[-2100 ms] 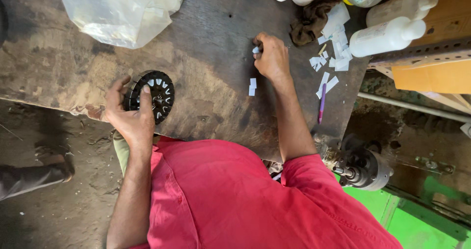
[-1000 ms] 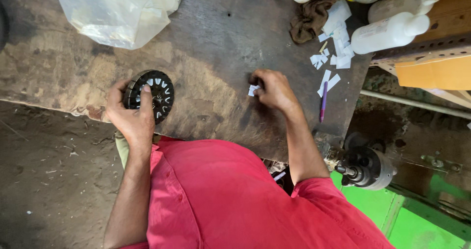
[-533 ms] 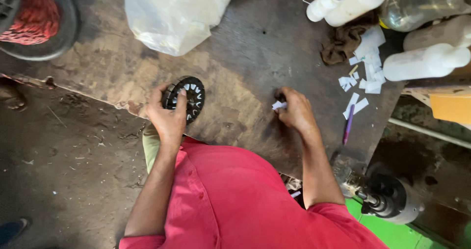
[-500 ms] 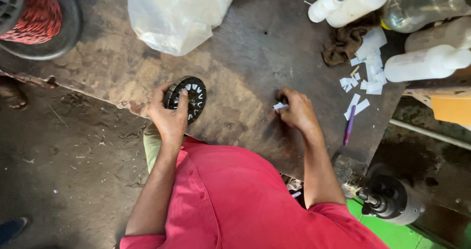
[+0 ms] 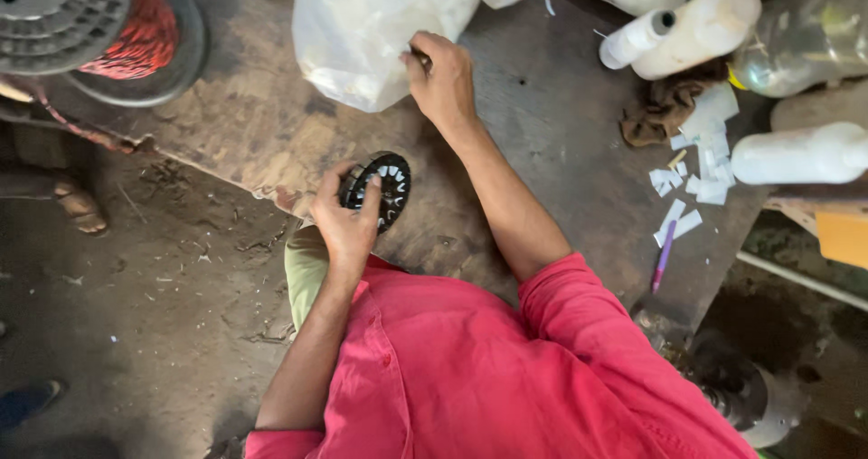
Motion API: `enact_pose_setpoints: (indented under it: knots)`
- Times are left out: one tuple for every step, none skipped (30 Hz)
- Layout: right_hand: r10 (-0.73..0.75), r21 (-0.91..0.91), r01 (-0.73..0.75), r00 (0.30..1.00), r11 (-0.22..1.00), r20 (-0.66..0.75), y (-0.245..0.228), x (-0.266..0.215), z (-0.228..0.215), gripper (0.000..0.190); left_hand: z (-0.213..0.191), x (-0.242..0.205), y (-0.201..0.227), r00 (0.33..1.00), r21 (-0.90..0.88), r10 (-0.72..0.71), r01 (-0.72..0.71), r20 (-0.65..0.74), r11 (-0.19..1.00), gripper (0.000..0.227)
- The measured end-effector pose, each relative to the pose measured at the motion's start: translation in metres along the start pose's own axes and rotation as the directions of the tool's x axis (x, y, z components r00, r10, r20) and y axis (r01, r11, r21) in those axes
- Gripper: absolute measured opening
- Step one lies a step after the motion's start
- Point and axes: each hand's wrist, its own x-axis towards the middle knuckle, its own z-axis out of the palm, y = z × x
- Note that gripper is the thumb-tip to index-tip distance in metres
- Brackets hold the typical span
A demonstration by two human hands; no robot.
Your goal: The person retrieves a white plastic bag from a shelf and places it on the workbench. They then insert small white rectangular pieces into the slots of a circular metal component. Finally, they use shears to cut a strip of white material into smaller pieces.
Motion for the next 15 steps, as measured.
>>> enact_pose_setpoints:
  knots:
    - [0.02, 0.011, -0.02, 1.0, 1.0, -0.002, -0.002, 0.006, 0.01, 0.009, -0.001, 0.0, 0.0, 1.0, 0.002, -0.02, 0.02, -0.004, 1.0, 0.028]
    - [-0.018, -0.007, 0.018, 1.0, 1.0, -0.015, -0.002, 0.008, 0.011, 0.008, 0.0, -0.001, 0.0, 0.999, 0.0, -0.042, 0.042, -0.002, 0.999, 0.029]
    - [-0.056, -0.025, 0.056, 0.998, 0.998, -0.028, -0.002, 0.007, 0.009, 0.008, 0.0, -0.001, -0.001, 0.999, -0.012, -0.042, 0.042, -0.004, 0.999, 0.029]
    - [-0.089, -0.048, 0.086, 0.995, 0.995, -0.044, -0.002, 0.004, 0.008, 0.008, -0.001, -0.003, -0.002, 0.999, -0.026, -0.044, 0.044, 0.001, 0.999, 0.03]
    - [-0.103, 0.001, 0.104, 0.994, 0.995, -0.024, -0.001, 0.001, 0.006, 0.009, 0.0, -0.005, -0.002, 0.999, -0.04, -0.046, 0.046, 0.007, 0.998, 0.031]
    - [-0.112, 0.047, 0.112, 0.994, 0.993, -0.015, 0.0, -0.004, 0.002, 0.009, 0.0, -0.007, -0.002, 0.999, -0.046, -0.05, 0.05, 0.007, 0.998, 0.031]
    - [-0.121, 0.093, 0.121, 0.993, 0.988, -0.007, 0.001, -0.011, -0.003, 0.009, -0.001, -0.008, -0.002, 0.998, -0.052, -0.054, 0.055, 0.006, 0.997, 0.032]
    - [-0.121, 0.072, 0.123, 0.992, 0.99, -0.035, 0.001, -0.014, -0.007, 0.011, 0.001, -0.004, -0.003, 0.999, -0.063, -0.048, 0.048, 0.008, 0.997, 0.033]
    - [-0.122, 0.052, 0.126, 0.991, 0.991, -0.062, 0.0, -0.018, -0.008, 0.013, -0.001, -0.002, -0.002, 1.0, -0.029, -0.004, 0.004, 0.002, 1.0, 0.034]
    - [-0.119, 0.016, 0.121, 0.988, 0.993, -0.096, 0.0, -0.025, -0.013, 0.016, -0.002, -0.001, -0.002, 0.999, -0.007, 0.04, -0.04, 0.011, 0.999, 0.035]
    - [-0.069, 0.065, 0.076, 0.992, 0.995, -0.103, -0.002, -0.032, -0.013, 0.016, -0.004, -0.001, -0.002, 0.996, 0.014, 0.085, -0.085, 0.019, 0.996, 0.035]
    - [-0.007, 0.096, 0.019, 0.992, 0.995, -0.125, 0.001, -0.042, -0.02, 0.017, -0.004, -0.002, -0.001, 0.997, 0.005, 0.071, -0.071, 0.04, 0.997, 0.035]
    - [0.064, 0.143, -0.05, 0.994, 0.988, -0.092, 0.003, -0.054, -0.026, 0.018, -0.005, -0.003, -0.001, 0.997, -0.003, 0.057, -0.057, 0.061, 0.998, 0.034]
    - [0.138, 0.191, -0.124, 0.989, 0.974, -0.06, 0.004, -0.069, -0.032, 0.018, -0.007, -0.003, -0.002, 0.998, -0.007, 0.041, -0.041, 0.053, 0.999, 0.035]
    - [0.127, 0.171, -0.12, 0.991, 0.978, -0.032, 0.007, -0.079, -0.039, 0.02, -0.005, -0.002, -0.004, 0.999, -0.01, 0.025, -0.024, 0.046, 1.0, 0.036]
